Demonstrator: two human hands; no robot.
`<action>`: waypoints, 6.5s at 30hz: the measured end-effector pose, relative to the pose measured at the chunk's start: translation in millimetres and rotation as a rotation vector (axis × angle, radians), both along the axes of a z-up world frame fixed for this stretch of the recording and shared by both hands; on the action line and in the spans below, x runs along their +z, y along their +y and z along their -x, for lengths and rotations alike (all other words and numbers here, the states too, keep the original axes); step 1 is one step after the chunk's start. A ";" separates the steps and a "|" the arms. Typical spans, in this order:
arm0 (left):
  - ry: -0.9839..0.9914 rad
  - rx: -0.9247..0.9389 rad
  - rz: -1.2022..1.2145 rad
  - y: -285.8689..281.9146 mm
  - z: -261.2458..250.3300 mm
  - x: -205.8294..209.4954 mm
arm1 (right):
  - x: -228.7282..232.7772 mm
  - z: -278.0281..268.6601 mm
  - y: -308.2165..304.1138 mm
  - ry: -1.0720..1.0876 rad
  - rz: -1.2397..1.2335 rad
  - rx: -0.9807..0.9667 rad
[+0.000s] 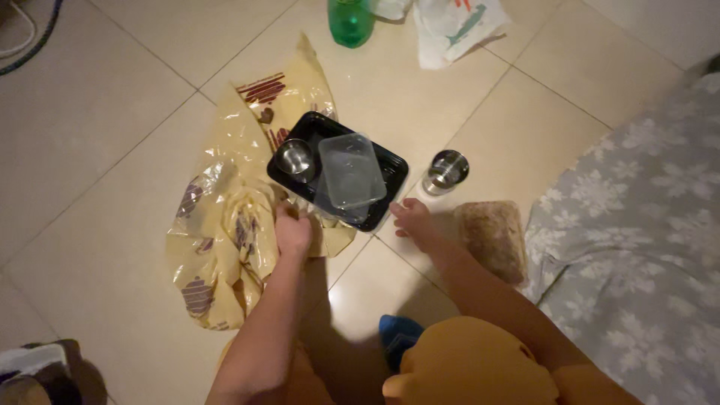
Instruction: The person sits on the floor and packs used dishes, including a plate, bowl, spoons, and a pot, into a white tray. They then fold a plastic sheet, place metal cups and a black tray into the tray, and pack a plastic container with food into a white bag.
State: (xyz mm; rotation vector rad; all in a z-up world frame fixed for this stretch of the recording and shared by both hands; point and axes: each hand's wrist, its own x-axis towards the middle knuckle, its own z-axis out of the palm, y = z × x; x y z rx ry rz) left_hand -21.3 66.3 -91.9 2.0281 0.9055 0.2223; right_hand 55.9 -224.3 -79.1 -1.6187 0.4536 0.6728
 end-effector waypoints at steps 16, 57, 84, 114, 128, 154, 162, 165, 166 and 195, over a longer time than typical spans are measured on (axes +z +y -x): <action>-0.023 0.156 0.755 9.6 -42.1 -41.3 | -42.4 -36.4 18.0 0.137 -0.143 -0.100; -0.711 0.411 0.925 74.5 16.4 150.0 | 198.6 -51.2 141.9 0.022 -0.485 0.236; -0.449 0.688 -0.584 205.6 355.3 277.4 | 202.0 184.8 412.6 0.054 -0.508 0.684; -0.338 1.128 -0.628 402.6 526.6 275.3 | 185.7 272.7 580.6 -0.129 -0.516 0.693; -0.201 1.194 -0.423 466.8 559.7 193.3 | 171.9 275.1 598.2 -0.087 -0.528 0.624; 0.114 0.535 -0.173 417.1 426.0 261.8 | 159.2 321.4 603.7 -0.269 -0.530 0.588; -0.157 0.621 0.028 426.9 432.6 236.3 | 149.7 323.5 604.2 -0.310 -0.341 0.473; -0.460 0.722 0.241 441.6 450.1 230.7 | 147.0 321.6 606.4 -0.318 -0.297 0.458; -0.570 0.759 0.318 445.2 456.2 229.3 | 145.9 321.1 607.2 -0.306 -0.325 0.454; -0.792 0.558 0.768 432.8 382.2 259.6 | 131.3 321.1 609.3 -0.427 -0.334 0.422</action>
